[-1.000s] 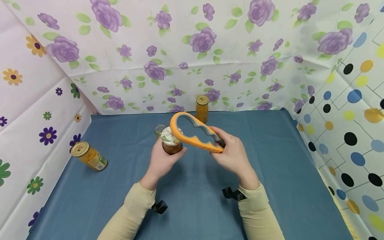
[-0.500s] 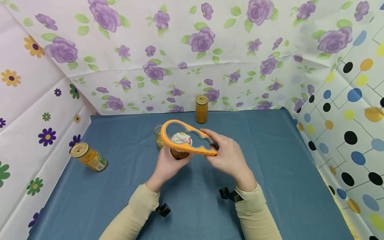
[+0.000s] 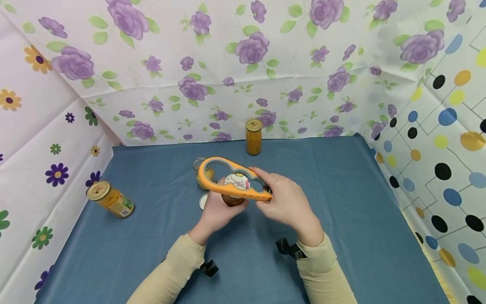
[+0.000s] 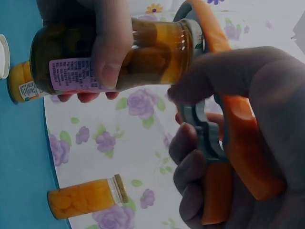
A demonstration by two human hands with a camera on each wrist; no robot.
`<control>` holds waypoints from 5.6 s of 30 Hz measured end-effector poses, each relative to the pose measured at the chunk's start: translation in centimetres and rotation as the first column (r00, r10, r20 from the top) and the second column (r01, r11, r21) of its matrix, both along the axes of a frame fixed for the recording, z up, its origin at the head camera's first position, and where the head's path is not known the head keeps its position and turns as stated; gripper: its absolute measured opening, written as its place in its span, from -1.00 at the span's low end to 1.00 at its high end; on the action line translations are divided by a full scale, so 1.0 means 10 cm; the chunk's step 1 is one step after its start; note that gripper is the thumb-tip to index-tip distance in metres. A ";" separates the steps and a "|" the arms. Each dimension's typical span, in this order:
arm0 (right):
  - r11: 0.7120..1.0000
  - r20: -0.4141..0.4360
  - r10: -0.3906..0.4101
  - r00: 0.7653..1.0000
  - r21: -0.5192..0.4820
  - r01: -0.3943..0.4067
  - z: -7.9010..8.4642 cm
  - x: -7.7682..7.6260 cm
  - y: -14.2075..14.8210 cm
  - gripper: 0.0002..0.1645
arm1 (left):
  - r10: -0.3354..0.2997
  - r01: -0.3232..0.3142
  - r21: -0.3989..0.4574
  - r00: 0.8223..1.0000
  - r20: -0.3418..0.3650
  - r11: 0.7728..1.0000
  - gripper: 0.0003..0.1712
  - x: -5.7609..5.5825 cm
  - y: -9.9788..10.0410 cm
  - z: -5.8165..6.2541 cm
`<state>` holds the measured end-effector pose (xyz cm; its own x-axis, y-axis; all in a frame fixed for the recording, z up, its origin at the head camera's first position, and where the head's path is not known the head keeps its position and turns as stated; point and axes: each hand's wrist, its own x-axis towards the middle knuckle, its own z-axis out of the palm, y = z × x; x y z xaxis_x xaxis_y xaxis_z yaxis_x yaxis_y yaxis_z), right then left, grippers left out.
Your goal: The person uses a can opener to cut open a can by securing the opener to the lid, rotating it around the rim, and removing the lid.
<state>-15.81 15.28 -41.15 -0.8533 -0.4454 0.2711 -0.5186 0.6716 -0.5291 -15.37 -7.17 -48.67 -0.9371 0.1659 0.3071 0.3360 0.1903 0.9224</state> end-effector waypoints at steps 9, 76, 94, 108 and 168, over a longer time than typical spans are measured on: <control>0.997 0.152 0.034 0.988 -0.068 -0.024 0.02 0.05 0.03 -0.45 | 0.015 -0.015 -0.017 1.000 0.013 1.000 -0.42 -0.01 -0.01 -0.03; 0.991 0.153 0.058 0.987 0.112 -0.076 0.19 0.20 0.24 0.12 | -0.076 0.067 0.079 0.991 0.107 0.995 -0.30 0.02 0.09 -0.13; 0.991 0.175 0.095 0.980 0.075 -0.110 0.20 0.17 0.28 0.10 | -0.111 0.101 0.072 0.983 0.148 0.992 -0.27 0.05 0.09 0.01; 0.988 0.157 0.119 0.980 0.077 -0.132 0.20 0.16 0.31 0.07 | -0.142 0.132 0.070 0.977 0.162 0.989 -0.32 0.12 0.10 0.20; 0.974 0.089 0.226 0.970 0.009 -0.228 0.25 0.18 0.50 0.09 | -0.491 0.492 -0.060 0.871 0.019 0.869 -0.42 -0.12 -0.09 -0.14</control>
<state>-13.97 20.27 -38.69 -0.7494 -0.6343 0.1900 -0.6111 0.5520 -0.5673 -16.55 -8.02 -50.11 -0.7304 0.6234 0.2790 0.3980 0.0566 0.9156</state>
